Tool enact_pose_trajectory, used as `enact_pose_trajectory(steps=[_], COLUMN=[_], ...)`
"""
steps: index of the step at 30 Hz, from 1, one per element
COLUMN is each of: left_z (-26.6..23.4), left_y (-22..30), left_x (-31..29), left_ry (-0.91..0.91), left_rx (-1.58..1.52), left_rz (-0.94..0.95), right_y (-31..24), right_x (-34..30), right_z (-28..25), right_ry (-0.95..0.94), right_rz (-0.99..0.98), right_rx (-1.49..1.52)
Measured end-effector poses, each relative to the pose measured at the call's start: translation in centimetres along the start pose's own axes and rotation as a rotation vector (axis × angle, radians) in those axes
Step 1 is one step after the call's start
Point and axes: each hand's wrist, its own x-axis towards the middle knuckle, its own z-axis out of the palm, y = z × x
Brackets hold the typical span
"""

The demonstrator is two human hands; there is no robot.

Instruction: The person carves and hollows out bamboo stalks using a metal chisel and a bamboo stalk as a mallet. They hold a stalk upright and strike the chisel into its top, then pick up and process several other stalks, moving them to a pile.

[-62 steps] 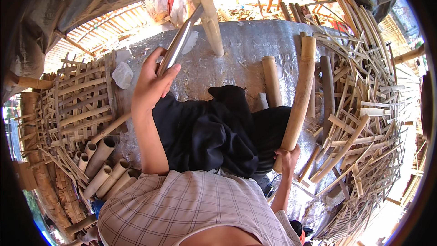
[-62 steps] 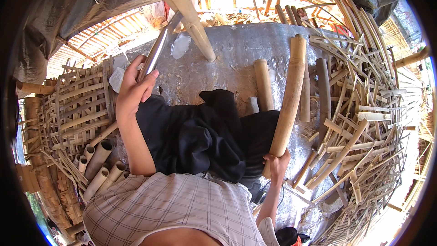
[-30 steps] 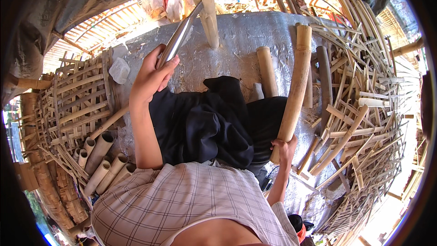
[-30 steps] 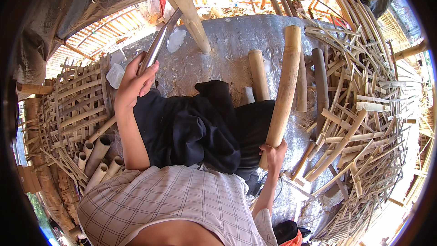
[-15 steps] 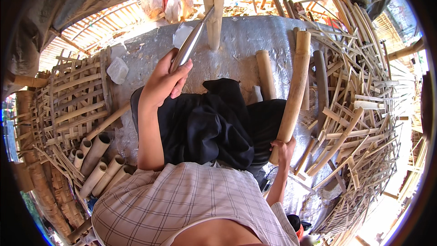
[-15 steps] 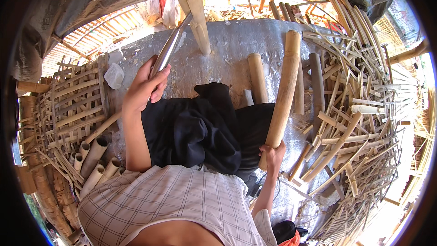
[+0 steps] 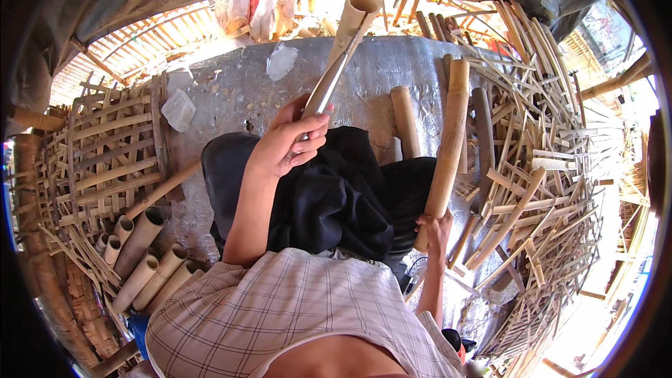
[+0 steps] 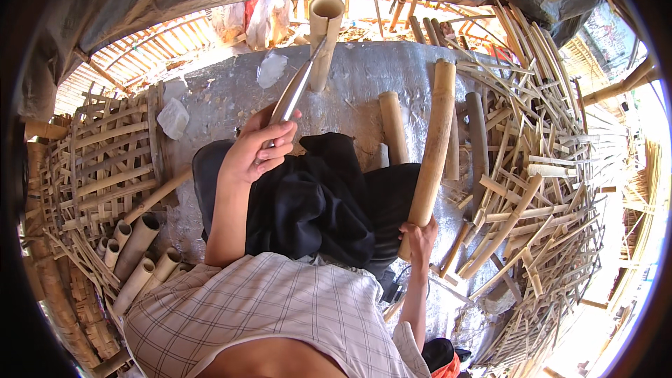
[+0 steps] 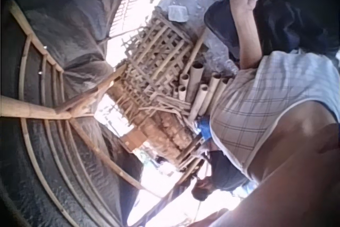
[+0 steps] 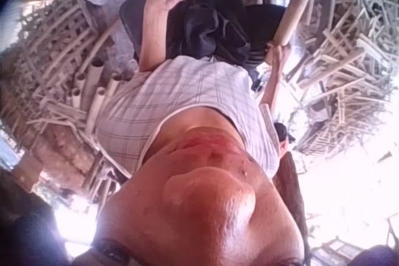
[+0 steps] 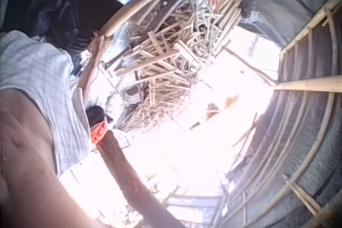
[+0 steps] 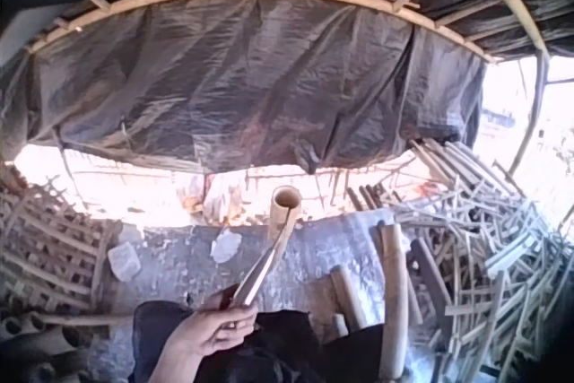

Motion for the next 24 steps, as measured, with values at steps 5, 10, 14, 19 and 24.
enact_pose_trajectory(steps=[5, 10, 14, 19, 24], left_z=[-0.2, -0.4, -1.0, -1.0, 0.4], left_y=[-0.3, 0.8, 1.3, 1.8, 2.4], left_x=[0.0, -0.5, -0.1, 1.4, 2.5], left_ry=[0.023, 0.102, 0.055, 0.041, 0.033], left_rx=[-0.055, -0.058, -0.091, -0.091, -0.049], left_rz=[0.047, 0.08, 0.122, 0.117, 0.122], right_y=[-2.5, -11.3, -20.4, -27.8, -27.1], right_x=[-0.6, -1.2, -3.8, -4.6, -0.5], right_z=[-0.7, 1.2, 2.1, 2.5, 3.2], right_ry=[-0.145, -0.172, -0.055, -0.053, -0.154], right_rz=[-0.067, -0.292, -0.52, -0.934, -0.92], right_rx=[0.058, 0.053, 0.078, 0.103, -0.354])
